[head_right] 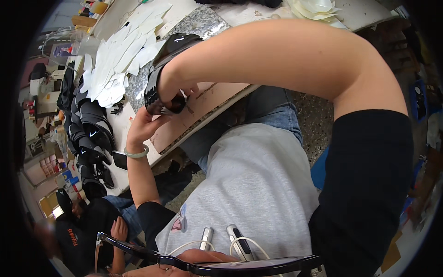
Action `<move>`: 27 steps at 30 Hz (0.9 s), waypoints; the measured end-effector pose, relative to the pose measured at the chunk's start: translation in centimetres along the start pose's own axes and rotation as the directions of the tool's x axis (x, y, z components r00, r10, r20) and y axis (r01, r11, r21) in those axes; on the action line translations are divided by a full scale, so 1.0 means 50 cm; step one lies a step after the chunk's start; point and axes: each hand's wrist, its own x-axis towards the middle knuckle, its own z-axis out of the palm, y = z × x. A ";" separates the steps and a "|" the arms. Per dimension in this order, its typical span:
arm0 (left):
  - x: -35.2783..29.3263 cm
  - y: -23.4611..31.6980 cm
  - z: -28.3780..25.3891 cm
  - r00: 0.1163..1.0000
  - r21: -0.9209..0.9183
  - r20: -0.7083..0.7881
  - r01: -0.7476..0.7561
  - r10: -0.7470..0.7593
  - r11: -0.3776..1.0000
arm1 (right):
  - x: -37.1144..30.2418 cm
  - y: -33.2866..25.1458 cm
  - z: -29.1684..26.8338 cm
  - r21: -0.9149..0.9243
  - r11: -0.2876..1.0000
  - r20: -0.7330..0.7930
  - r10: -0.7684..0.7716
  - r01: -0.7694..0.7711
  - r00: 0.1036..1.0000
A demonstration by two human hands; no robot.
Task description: The person retrieves a heated reinforcement piece from a heating machine, attaches it onto the inside of a shoe upper component by hand, and folds and presses the material around the edges.
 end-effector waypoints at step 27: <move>0.025 0.043 0.026 0.973 -0.202 0.060 0.231 -0.224 0.952 | -0.040 0.016 -0.014 -0.101 0.968 -0.355 0.182 -0.232 0.917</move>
